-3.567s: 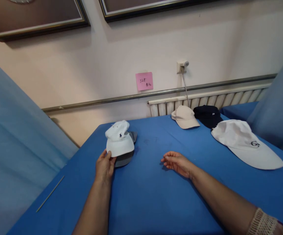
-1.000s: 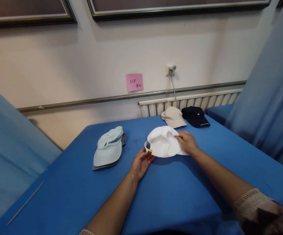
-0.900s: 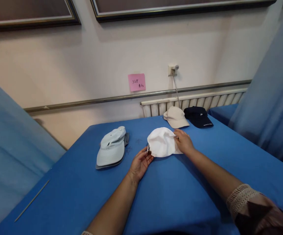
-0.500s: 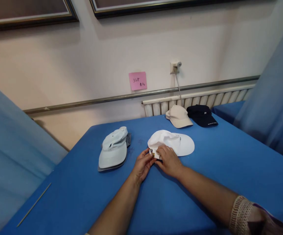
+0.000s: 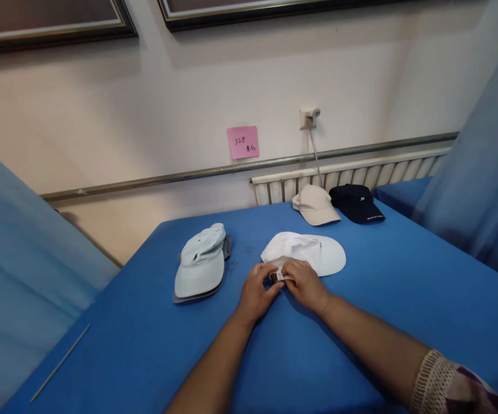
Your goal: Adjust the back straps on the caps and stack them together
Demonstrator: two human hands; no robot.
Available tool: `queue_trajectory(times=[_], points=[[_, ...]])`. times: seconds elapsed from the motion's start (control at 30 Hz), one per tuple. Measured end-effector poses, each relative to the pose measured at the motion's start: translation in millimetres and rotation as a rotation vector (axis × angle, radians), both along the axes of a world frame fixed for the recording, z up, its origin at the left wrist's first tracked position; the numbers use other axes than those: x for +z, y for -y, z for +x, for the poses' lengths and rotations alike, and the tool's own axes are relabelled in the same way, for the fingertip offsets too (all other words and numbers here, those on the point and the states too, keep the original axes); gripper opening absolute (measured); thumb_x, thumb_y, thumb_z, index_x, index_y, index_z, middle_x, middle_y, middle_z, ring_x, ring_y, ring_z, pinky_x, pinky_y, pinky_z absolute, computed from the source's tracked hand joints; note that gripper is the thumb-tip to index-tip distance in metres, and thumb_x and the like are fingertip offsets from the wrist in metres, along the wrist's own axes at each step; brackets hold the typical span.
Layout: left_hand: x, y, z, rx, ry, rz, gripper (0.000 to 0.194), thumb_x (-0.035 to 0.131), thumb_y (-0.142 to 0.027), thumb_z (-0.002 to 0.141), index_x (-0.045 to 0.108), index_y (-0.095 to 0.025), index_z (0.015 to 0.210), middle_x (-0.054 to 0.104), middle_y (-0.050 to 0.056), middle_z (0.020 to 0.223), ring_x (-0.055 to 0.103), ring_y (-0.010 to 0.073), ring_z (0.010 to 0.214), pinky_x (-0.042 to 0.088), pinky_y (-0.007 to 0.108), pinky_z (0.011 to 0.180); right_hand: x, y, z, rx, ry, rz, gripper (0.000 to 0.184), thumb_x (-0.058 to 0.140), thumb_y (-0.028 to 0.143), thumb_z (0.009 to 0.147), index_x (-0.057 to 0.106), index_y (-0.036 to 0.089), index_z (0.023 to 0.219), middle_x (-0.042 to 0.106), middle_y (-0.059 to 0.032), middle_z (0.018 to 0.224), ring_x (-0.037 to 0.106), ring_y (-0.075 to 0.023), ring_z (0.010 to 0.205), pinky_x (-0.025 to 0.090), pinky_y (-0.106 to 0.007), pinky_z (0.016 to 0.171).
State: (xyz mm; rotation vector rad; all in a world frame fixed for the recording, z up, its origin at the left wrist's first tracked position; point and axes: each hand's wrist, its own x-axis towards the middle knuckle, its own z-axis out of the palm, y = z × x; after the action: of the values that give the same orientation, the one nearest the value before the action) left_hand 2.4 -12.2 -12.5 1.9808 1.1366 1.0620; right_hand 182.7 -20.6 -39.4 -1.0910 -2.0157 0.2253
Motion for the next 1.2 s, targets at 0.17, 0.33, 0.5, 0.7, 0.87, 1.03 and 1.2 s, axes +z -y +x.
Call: queue_trajectory(times=[0.17, 0.33, 0.5, 0.7, 0.87, 1.03, 1.2], points=[[-4.3, 3, 7, -0.031, -0.112, 0.063, 0.018, 0.067, -0.025, 0.078, 0.069, -0.024, 0.096, 0.063, 0.005, 0.094, 0.056, 0.0215, 0.092, 0.043, 0.034, 0.086, 0.2, 0, 1, 0.069, -0.011, 0.013, 0.019, 0.051, 0.005, 0.082, 0.057, 0.021, 0.090, 0.062, -0.0040, 0.090, 0.055, -0.0215, 0.088, 0.042, -0.034, 0.077], [-11.3, -4, 5, -0.021, 0.020, -0.042, 0.010, 0.068, -0.028, 0.077, 0.066, -0.019, 0.082, 0.061, 0.002, 0.083, 0.056, 0.0171, 0.079, 0.044, 0.028, 0.075, -1.5, -1, 0, 0.050, -0.029, 0.007, 0.016, 0.050, 0.005, 0.082, 0.055, 0.021, 0.085, 0.060, -0.0033, 0.082, 0.056, -0.0207, 0.081, 0.044, -0.033, 0.073], [-13.9, -10, 3, 0.044, 0.256, -0.269, 0.022, 0.069, -0.037, 0.075, 0.063, -0.016, 0.074, 0.061, 0.000, 0.073, 0.054, 0.0144, 0.071, 0.043, 0.025, 0.069, -0.8, -2, 2, 0.046, -0.079, -0.027, 0.014, 0.049, 0.008, 0.085, 0.054, 0.021, 0.085, 0.061, -0.0043, 0.084, 0.057, -0.0205, 0.081, 0.045, -0.033, 0.074], [-5.9, -12, -1, 0.105, 0.490, -0.457, 0.035, 0.071, -0.047, 0.072, 0.062, -0.016, 0.087, 0.066, 0.005, 0.087, 0.060, 0.0153, 0.075, 0.046, 0.026, 0.071, -4.5, -4, 5, 0.006, -0.180, -0.072, 0.010, 0.053, 0.011, 0.084, 0.054, 0.021, 0.083, 0.062, -0.0036, 0.083, 0.057, -0.0200, 0.079, 0.046, -0.033, 0.074], [-7.3, -9, -2, 0.055, 0.214, -0.307, 0.026, 0.075, -0.034, 0.068, 0.066, -0.017, 0.086, 0.066, 0.003, 0.083, 0.058, 0.0165, 0.076, 0.046, 0.028, 0.076, -3.8, -3, 4, -0.063, -0.277, -0.089, 0.009, 0.053, 0.012, 0.083, 0.055, 0.021, 0.084, 0.061, -0.0027, 0.082, 0.057, -0.0190, 0.078, 0.046, -0.032, 0.072], [-8.0, -8, -3, -0.015, 0.060, -0.186, 0.012, 0.067, -0.028, 0.076, 0.069, -0.020, 0.084, 0.067, 0.002, 0.085, 0.058, 0.0204, 0.086, 0.043, 0.033, 0.084, 9.5, 4, 4, 0.096, -0.319, -0.154, 0.022, 0.062, 0.014, 0.079, 0.059, 0.022, 0.099, 0.063, -0.0037, 0.095, 0.059, -0.0195, 0.089, 0.048, -0.034, 0.081], [1.3, -5, -4, -0.038, -0.044, -0.032, 0.002, 0.067, -0.024, 0.076, 0.068, -0.022, 0.076, 0.066, 0.005, 0.098, 0.055, 0.0242, 0.101, 0.036, 0.038, 0.097, 18.0, 8, 2, 0.199, -0.270, -0.121, 0.026, 0.067, 0.020, 0.079, 0.062, 0.024, 0.104, 0.063, -0.0055, 0.105, 0.057, -0.0223, 0.103, 0.046, -0.039, 0.091]])
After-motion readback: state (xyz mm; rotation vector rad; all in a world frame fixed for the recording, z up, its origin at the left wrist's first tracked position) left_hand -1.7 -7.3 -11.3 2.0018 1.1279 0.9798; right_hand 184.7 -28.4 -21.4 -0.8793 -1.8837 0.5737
